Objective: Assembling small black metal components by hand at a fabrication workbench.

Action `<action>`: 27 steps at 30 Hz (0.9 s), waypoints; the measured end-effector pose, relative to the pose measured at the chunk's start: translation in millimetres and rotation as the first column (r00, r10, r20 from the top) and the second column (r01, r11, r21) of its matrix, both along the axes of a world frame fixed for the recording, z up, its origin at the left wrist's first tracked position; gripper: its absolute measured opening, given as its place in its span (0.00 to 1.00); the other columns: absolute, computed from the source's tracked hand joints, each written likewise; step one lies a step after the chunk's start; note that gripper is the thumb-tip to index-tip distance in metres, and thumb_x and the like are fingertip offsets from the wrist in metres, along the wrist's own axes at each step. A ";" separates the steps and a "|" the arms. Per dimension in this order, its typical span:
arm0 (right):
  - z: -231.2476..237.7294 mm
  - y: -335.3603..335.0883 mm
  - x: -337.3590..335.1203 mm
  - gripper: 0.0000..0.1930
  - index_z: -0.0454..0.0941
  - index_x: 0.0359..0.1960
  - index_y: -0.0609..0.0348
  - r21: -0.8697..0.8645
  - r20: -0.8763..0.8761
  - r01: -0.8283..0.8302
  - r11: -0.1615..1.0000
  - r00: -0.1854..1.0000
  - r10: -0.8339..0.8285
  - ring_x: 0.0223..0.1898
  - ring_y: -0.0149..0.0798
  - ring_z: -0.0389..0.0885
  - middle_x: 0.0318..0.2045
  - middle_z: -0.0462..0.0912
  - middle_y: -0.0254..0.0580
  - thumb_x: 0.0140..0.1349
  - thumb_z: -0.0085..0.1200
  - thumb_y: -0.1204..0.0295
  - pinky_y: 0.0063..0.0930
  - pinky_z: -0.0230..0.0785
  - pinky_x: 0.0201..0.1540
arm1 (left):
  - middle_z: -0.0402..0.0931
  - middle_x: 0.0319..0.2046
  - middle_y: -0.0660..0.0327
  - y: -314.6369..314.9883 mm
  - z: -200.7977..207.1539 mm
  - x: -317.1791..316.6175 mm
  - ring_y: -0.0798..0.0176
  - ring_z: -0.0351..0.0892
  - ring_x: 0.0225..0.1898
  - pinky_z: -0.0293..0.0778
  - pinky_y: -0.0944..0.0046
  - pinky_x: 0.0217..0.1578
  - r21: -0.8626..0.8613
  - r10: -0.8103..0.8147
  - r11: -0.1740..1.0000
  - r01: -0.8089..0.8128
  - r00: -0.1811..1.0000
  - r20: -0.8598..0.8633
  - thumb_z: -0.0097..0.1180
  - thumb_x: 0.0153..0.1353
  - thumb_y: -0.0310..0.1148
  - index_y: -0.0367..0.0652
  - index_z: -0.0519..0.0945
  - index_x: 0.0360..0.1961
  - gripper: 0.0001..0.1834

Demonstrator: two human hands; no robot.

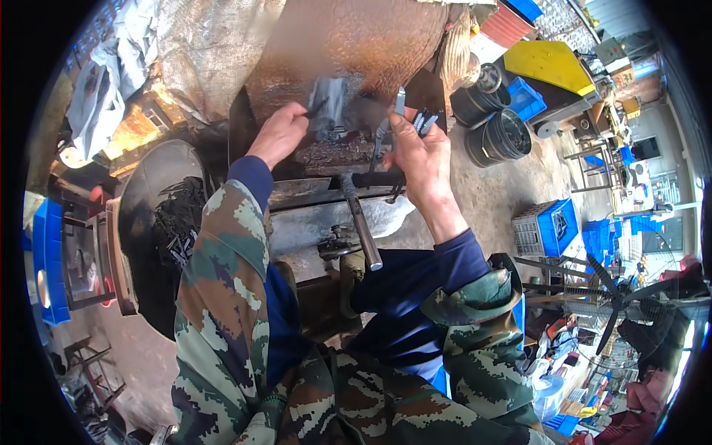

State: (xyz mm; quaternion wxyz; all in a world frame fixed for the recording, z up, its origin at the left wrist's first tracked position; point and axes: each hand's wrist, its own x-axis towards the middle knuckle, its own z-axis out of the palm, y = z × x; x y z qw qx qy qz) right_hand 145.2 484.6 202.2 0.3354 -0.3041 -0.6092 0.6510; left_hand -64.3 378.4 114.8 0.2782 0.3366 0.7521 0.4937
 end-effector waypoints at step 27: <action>19.0 6.8 18.0 0.12 0.76 0.39 0.63 -0.328 -0.097 -0.057 0.943 0.995 0.026 0.27 0.37 0.82 0.24 0.76 0.36 0.70 0.48 0.65 0.30 0.81 0.33 | 0.80 0.43 0.51 -5.7 47.9 25.0 0.45 0.78 0.47 0.72 0.53 0.50 -0.196 -0.193 0.975 0.108 0.851 -0.488 0.53 0.57 0.35 0.45 0.84 0.41 0.13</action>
